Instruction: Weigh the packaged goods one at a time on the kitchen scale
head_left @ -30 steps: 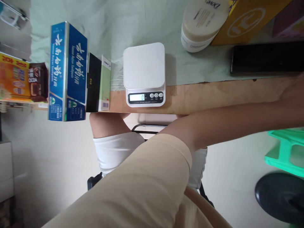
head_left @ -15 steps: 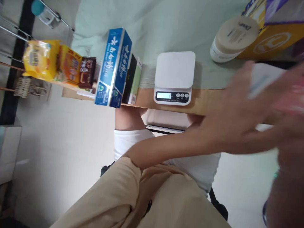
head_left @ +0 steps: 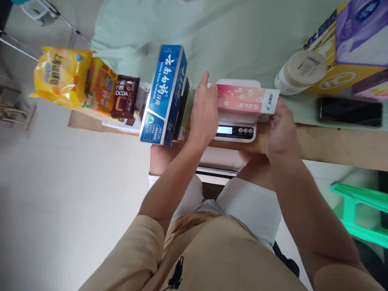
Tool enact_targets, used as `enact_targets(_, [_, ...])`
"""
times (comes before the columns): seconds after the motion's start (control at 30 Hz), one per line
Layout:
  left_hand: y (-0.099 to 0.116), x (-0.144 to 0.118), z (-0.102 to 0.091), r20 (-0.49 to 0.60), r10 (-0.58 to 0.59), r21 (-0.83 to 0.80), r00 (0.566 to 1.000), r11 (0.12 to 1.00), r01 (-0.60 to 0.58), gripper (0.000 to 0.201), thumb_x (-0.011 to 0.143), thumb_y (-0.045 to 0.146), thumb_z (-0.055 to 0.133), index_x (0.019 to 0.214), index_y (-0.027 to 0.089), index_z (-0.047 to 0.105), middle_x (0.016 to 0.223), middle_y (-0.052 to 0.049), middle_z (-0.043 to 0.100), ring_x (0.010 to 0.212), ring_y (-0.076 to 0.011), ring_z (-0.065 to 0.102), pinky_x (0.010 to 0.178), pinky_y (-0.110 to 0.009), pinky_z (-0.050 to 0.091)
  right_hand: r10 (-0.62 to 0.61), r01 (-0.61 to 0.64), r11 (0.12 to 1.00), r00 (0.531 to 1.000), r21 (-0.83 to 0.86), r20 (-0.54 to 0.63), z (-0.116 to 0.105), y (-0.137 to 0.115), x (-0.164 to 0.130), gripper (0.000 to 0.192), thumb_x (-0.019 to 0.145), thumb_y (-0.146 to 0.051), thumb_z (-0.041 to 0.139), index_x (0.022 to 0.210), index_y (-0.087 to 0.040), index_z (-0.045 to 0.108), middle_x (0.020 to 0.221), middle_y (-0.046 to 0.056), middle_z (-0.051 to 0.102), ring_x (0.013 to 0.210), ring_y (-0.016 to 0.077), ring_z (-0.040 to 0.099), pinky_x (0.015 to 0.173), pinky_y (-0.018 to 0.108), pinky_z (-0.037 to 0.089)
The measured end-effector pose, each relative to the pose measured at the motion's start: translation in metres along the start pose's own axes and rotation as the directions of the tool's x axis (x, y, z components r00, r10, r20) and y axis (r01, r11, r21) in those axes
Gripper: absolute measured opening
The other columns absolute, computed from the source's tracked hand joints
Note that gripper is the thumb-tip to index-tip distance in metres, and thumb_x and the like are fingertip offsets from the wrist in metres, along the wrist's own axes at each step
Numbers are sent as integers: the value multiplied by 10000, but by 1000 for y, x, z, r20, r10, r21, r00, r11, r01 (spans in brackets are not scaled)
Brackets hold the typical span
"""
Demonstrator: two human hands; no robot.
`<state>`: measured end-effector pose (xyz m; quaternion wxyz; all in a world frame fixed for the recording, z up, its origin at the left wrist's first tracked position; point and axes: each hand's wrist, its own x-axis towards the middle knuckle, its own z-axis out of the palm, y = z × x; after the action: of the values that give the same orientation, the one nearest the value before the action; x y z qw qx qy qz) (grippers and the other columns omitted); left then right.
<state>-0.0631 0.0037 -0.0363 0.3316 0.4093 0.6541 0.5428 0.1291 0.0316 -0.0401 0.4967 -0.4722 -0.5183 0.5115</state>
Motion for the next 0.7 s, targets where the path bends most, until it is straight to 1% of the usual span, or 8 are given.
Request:
enact_targets(0.07, [-10,5,3,-6,29,-56,1000,998,-29,533,1029,612,420,1521,409,451,1684,98,442,1673,-200,247,1410,-341,245,-15,16,999,1000,29,-7,0,0,6,403,930,-474,478,1144,-239,725,1246,18,753,1276,195,652,1253,425,408])
enact_targets(0.17, [-15,-4,9,-125,161,-59,979,984,-170,514,1009,652,427,1464,422,493,1639,71,486,1657,-231,278,1385,-394,286,-12,12,1000,1000,11,-26,-3,0,10,381,936,-463,469,1109,-249,732,1239,11,747,1235,179,659,1215,414,429])
enact_targets(0.27, [-12,-31,6,-213,495,108,843,869,-483,413,1033,596,371,1255,329,595,1395,-69,640,1456,-282,524,1221,-483,453,-39,36,999,981,-18,-190,-15,3,0,281,923,-438,532,1052,-259,706,1161,21,737,1169,167,681,1100,380,495])
enact_targets(0.33, [-13,-52,-2,-177,661,159,729,750,-642,318,1035,493,390,900,270,571,900,-72,666,947,-237,673,867,-416,564,-133,123,991,930,-51,-343,-27,6,-13,215,912,-401,535,941,-253,688,895,15,705,861,154,691,819,336,538])
enact_targets(0.37, [-15,-61,-8,-121,700,168,704,713,-681,333,1029,428,404,757,249,478,691,-36,556,700,-193,588,691,-369,511,-188,173,982,901,-75,-391,-33,8,-20,219,917,-394,518,848,-247,665,731,1,627,673,141,617,657,311,478])
enact_targets(0.43, [-24,-76,-21,19,705,198,709,693,-694,393,1002,307,424,640,223,294,515,15,328,479,-133,341,526,-340,332,-266,235,964,874,-125,-407,-43,12,-32,328,937,-407,481,669,-237,566,534,-27,409,463,116,387,489,287,271])
enact_targets(0.5, [-34,-87,-33,125,673,251,729,689,-680,402,965,220,432,621,214,224,491,31,259,449,-110,240,509,-343,252,-268,225,962,890,-155,-370,-50,17,-39,411,948,-435,481,590,-232,478,493,-31,310,428,105,279,469,291,162])
enact_targets(0.7, [-42,-105,-51,159,671,272,725,676,-685,359,854,108,472,611,210,227,482,42,267,455,-98,250,497,-320,219,-153,106,983,928,-151,-340,-54,28,-27,399,904,-479,455,583,-246,412,512,-23,268,460,113,231,491,312,146])
